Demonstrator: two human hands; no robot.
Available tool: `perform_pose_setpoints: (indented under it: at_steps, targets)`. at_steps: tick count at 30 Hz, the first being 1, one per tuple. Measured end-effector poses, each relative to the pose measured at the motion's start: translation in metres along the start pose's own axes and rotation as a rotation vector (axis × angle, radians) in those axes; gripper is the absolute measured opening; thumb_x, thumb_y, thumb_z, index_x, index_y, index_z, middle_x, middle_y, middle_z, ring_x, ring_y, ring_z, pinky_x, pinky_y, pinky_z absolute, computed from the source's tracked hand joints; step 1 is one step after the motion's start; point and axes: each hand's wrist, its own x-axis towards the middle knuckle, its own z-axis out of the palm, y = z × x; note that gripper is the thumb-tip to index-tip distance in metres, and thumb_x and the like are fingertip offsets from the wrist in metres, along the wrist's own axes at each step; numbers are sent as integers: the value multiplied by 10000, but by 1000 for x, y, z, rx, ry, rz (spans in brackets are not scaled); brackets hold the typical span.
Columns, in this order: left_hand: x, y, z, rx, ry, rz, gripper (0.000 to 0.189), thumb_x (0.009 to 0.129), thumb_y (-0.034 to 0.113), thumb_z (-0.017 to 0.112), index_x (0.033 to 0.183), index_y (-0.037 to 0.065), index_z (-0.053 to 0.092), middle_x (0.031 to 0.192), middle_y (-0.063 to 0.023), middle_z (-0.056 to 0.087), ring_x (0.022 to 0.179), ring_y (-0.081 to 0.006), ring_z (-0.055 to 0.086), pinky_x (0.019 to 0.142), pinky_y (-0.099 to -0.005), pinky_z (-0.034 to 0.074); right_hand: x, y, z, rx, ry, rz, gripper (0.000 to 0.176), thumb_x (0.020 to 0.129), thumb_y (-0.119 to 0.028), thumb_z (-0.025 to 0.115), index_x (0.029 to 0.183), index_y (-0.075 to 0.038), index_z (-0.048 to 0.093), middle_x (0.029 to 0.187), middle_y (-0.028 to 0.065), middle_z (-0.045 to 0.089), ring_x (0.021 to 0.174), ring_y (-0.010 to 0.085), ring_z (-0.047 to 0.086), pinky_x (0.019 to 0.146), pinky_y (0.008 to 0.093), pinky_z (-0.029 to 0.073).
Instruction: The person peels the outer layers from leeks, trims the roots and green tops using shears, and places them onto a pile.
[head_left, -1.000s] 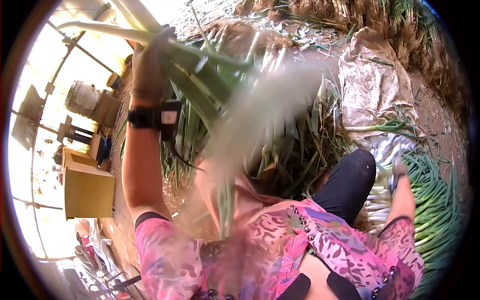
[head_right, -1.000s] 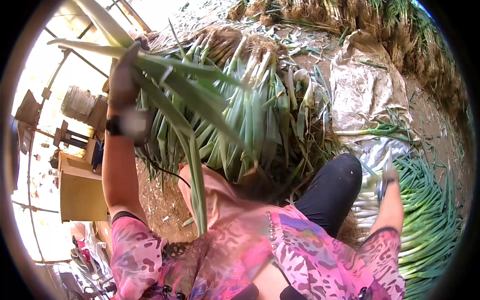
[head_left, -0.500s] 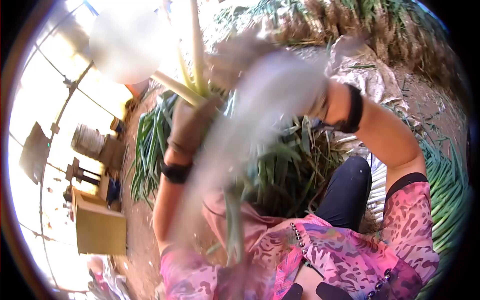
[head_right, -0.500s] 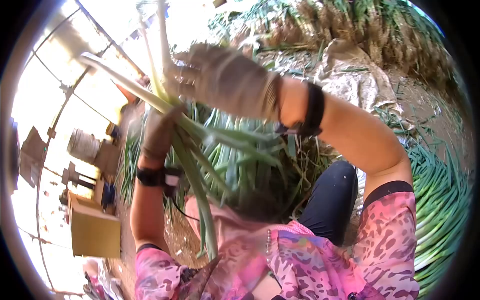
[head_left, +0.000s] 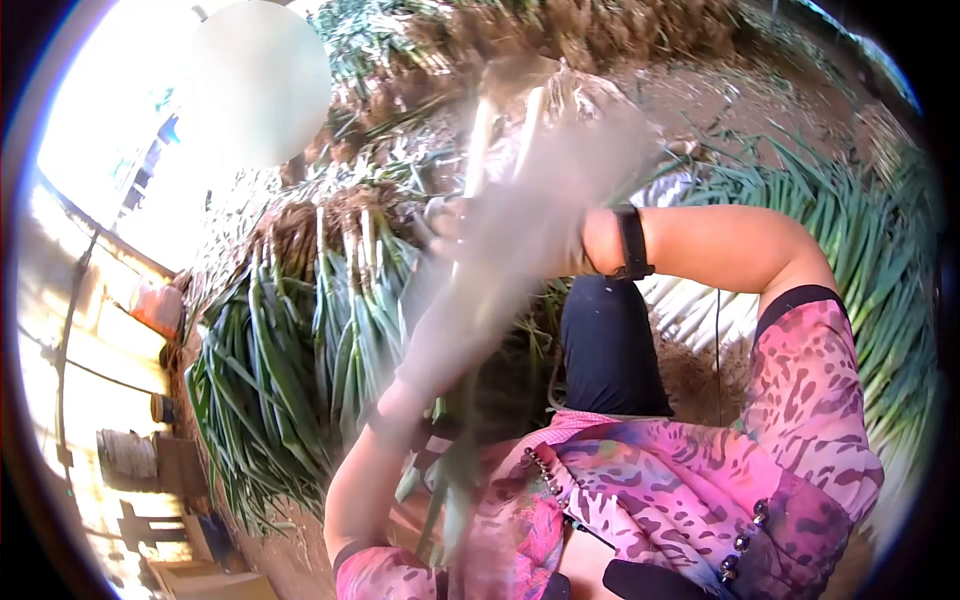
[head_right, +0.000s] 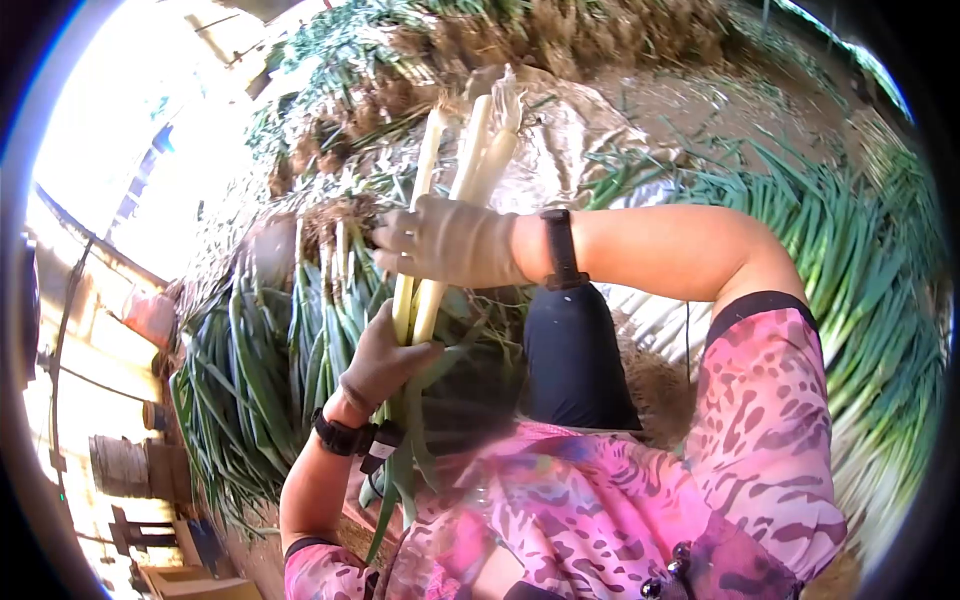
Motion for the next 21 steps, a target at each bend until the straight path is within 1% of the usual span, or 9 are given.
perform_pose_setpoints:
  at_steps: [2,5,9,12,14,16,17,18,21]
  targets:
    - [0,-2,15,31,-73,106,530,795,169,802,1227,4,543,956,-46,630,832,-115,589,740,-304,524,-23,-1,2,-70,82,-100,562,863,-238,622,1392,-92,502,1473,124,472,1402,332,408,1125,486,339]
    - [7,5,39,-21,-266,58,560,825,167,802,1289,12,529,1008,-47,627,865,-113,584,772,-310,524,-68,-19,-6,188,-262,105,438,843,-231,687,1241,-85,577,1153,108,637,1072,318,621,918,441,492]
    - [29,42,55,-480,-532,-526,639,817,74,784,1395,9,517,1106,-57,643,974,-136,614,885,-318,521,-165,-17,-20,191,-225,294,320,813,-200,735,1090,-90,619,923,89,681,854,285,697,725,391,562]
    - [40,8,19,62,-300,-100,640,809,-12,755,1410,11,536,1288,-118,643,1161,-223,611,1015,-354,482,-241,-9,-41,186,14,467,222,832,-167,727,1011,-85,625,813,70,658,737,237,682,605,331,569]
    - [55,-11,-36,446,-104,21,616,844,-68,687,1432,37,533,1402,-123,589,1275,-237,560,1080,-376,447,-291,-18,-105,82,-101,884,125,932,-155,644,1019,-75,603,716,40,595,621,166,617,533,234,538]
    - [73,-119,-135,332,128,-109,442,1057,121,456,1474,-27,456,1529,-147,464,1405,-254,447,1192,-393,326,-371,-21,-131,11,64,1328,310,910,-279,696,1171,-143,597,812,54,661,679,177,660,593,282,558]
    - [74,-95,-158,298,207,-31,462,1062,155,451,1486,-27,435,1532,-147,452,1415,-252,430,1196,-391,319,-397,-26,-153,-43,33,1676,426,886,-334,733,1253,-173,592,893,65,713,733,188,695,644,322,577]
    - [81,-77,-163,241,355,-156,462,1065,158,444,1483,-38,434,1508,-155,469,1402,-249,440,1185,-390,337,-444,-34,-170,-200,136,1718,566,839,-339,774,1338,-179,560,1026,86,747,856,220,728,762,368,583]
    - [53,-155,-207,600,172,-37,414,1066,162,457,1422,-41,512,1466,-152,504,1343,-253,500,1146,-373,390,-572,-66,-196,-299,193,2155,726,816,-475,733,1365,-53,515,1151,203,711,987,351,708,873,418,545]
